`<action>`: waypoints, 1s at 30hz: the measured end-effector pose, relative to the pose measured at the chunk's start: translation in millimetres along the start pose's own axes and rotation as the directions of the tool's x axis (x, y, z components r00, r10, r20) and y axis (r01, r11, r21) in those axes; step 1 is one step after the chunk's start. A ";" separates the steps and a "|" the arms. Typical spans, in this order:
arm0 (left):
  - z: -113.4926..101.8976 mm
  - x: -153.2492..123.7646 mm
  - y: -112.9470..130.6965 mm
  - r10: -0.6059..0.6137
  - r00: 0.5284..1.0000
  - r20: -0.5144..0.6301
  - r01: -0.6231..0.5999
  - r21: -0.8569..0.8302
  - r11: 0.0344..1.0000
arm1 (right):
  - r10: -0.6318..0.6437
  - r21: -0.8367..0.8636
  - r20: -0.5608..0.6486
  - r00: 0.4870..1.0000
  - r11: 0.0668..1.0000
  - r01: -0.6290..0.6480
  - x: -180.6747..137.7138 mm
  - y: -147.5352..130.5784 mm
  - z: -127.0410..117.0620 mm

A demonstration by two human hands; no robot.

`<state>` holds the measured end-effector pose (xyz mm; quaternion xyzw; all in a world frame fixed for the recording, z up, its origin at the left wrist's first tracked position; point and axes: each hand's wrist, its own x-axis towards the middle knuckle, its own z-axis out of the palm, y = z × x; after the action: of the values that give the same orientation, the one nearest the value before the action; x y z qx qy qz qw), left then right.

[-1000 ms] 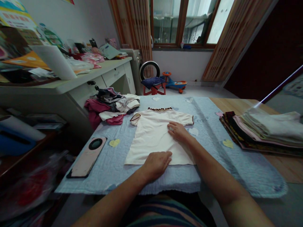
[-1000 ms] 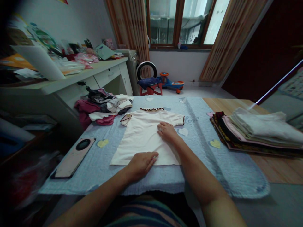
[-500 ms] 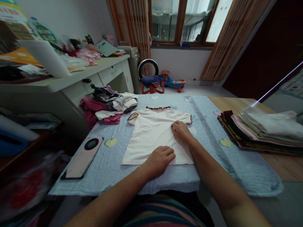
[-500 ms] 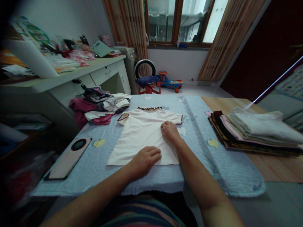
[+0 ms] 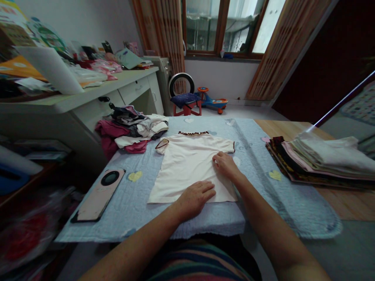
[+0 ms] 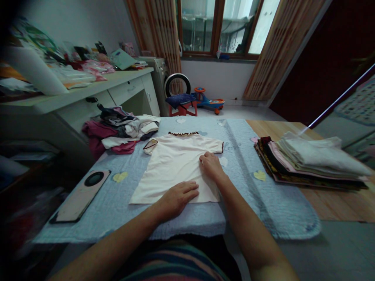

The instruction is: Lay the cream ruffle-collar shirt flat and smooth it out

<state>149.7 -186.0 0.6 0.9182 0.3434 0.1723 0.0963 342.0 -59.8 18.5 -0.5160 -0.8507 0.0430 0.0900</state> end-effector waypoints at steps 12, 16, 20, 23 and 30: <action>5.7 1.4 -0.3 0.085 0.995 -0.048 -0.084 0.031 0.996 | -0.171 0.109 -0.005 0.985 0.979 0.170 1.4 -16.7 16.8; 5.0 1.1 0.2 0.078 0.996 -0.037 -0.076 0.032 0.997 | -0.187 0.084 -0.010 0.982 0.979 0.187 5.9 -20.4 16.0; 7.2 0.5 -0.6 0.064 0.997 -0.033 -0.063 0.024 0.998 | -0.181 0.084 -0.063 0.981 0.979 0.186 6.2 -22.5 18.8; 8.3 0.2 -1.1 0.063 0.998 -0.032 -0.062 0.013 0.998 | -0.165 0.074 -0.082 0.983 0.982 0.171 4.2 -24.5 20.8; 5.6 -2.0 0.6 -0.083 0.997 0.002 0.083 0.069 0.994 | -0.083 0.030 -0.094 0.992 0.996 0.087 -3.7 -24.8 18.8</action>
<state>150.7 -188.0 -4.8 0.9063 0.3868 0.1540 0.0727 318.3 -74.2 3.8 -0.4791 -0.8660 0.0298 0.1398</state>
